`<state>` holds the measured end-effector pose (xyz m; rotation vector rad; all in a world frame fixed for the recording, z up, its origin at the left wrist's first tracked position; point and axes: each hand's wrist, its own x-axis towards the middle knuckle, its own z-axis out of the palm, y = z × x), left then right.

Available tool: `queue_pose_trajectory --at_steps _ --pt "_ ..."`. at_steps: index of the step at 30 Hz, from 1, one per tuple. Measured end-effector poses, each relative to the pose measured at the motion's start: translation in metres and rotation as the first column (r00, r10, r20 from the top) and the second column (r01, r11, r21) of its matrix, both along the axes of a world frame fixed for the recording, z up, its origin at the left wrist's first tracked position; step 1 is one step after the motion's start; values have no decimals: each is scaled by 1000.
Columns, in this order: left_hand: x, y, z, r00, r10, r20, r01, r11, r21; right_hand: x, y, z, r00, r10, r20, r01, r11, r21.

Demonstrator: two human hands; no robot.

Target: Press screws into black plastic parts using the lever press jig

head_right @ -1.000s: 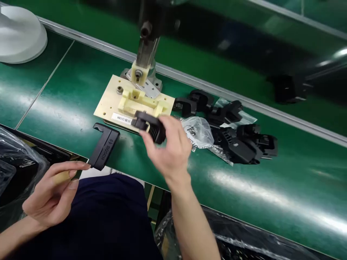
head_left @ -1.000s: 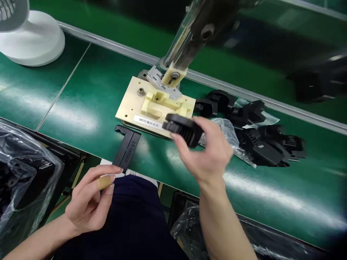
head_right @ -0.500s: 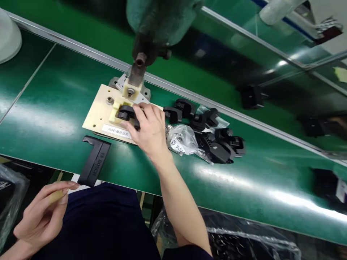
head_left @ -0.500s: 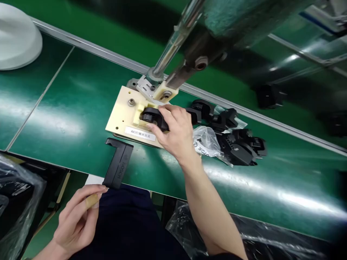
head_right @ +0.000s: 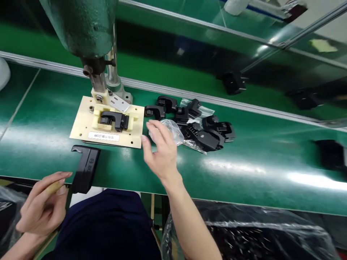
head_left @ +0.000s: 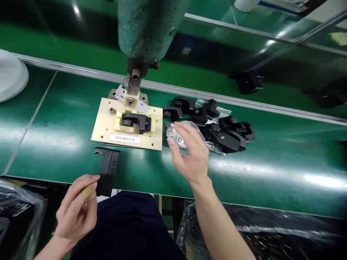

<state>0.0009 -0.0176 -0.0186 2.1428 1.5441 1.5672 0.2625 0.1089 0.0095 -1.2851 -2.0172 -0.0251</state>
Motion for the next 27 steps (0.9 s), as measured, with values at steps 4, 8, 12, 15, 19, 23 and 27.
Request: queue_pose_trajectory --at_steps 4,8,12,15,19,23,27 --pt "0 29 12 988 -9 -152 19 998 60 -40 10 -13 988 150 31 -150 988 20" --pt "-7 61 18 968 -25 -249 36 999 39 -54 23 -33 988 155 25 -157 981 114" --pt "-12 93 19 949 -82 -304 77 997 -27 -56 24 -38 991 125 49 -128 989 69" --pt "-9 112 22 919 -164 -358 155 986 -54 -54 16 -26 990 114 84 -116 993 21" --pt "-13 115 25 888 -215 -406 209 976 -59 -21 6 -6 1000 -3 12 2 997 71" --pt "-25 88 24 915 -165 -367 160 986 -46 34 7 3 941 -334 51 337 938 -81" --pt "-21 44 15 954 -145 -263 109 983 -147 53 18 3 885 -249 392 413 808 -419"
